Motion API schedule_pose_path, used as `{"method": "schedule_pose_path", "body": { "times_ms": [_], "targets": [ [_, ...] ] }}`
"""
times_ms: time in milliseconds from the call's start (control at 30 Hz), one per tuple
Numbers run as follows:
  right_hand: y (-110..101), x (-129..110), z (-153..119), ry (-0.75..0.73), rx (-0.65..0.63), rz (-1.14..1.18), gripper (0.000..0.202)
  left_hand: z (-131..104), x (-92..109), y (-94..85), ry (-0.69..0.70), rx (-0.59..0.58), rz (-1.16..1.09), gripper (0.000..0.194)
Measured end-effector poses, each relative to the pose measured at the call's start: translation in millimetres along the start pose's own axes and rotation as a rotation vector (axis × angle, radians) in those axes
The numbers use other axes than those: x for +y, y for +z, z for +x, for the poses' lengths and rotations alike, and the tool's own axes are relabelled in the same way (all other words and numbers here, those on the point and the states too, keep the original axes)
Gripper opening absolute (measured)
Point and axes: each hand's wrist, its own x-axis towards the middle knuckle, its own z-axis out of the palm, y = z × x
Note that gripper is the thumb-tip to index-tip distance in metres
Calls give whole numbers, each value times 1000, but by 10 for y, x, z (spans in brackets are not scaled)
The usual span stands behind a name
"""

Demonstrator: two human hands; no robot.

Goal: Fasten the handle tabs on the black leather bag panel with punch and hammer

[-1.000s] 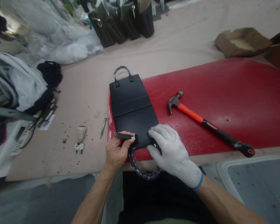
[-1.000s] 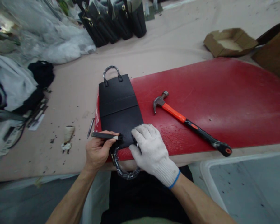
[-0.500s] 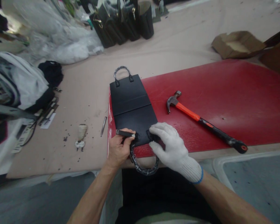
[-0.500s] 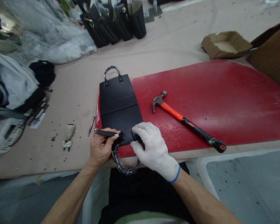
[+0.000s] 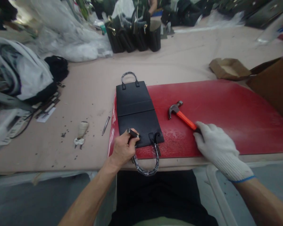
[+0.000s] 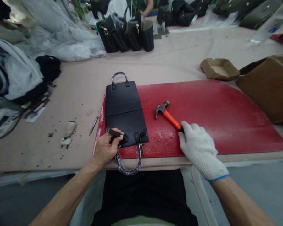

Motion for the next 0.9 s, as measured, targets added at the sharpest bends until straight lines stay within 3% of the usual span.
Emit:
{"method": "schedule_pose_path", "body": {
  "times_ms": [200,300,367,433,533,633,767,900],
  "targets": [
    [-104,-42,132,107,-284,243,36,8,6,33,79,-32,44,16],
    [-181,-90,178,177,-295,403,22,9,-1,44,69,-36,32,16],
    [-284,-166,148,250,-333,644,18,12,-6,44,61,-28,19,15],
    [-428,-264,77,280,-444,1030,27,16,-9,40,55,-23,9,14],
    [-628,-395,-39,187,-555,1392,37,15,-17,34,48,-31,-3,14],
    [-667,-467,-110,83,-504,1235,28,1,-41,34,54,-32,-32,14],
    [-534,-514,-160,-2,-357,893,24,-19,-73,46,68,-44,-37,15],
    [-597,-601,-202,-122,-238,849,28,-19,-50,68,30,-49,-5,13]
  ]
}}
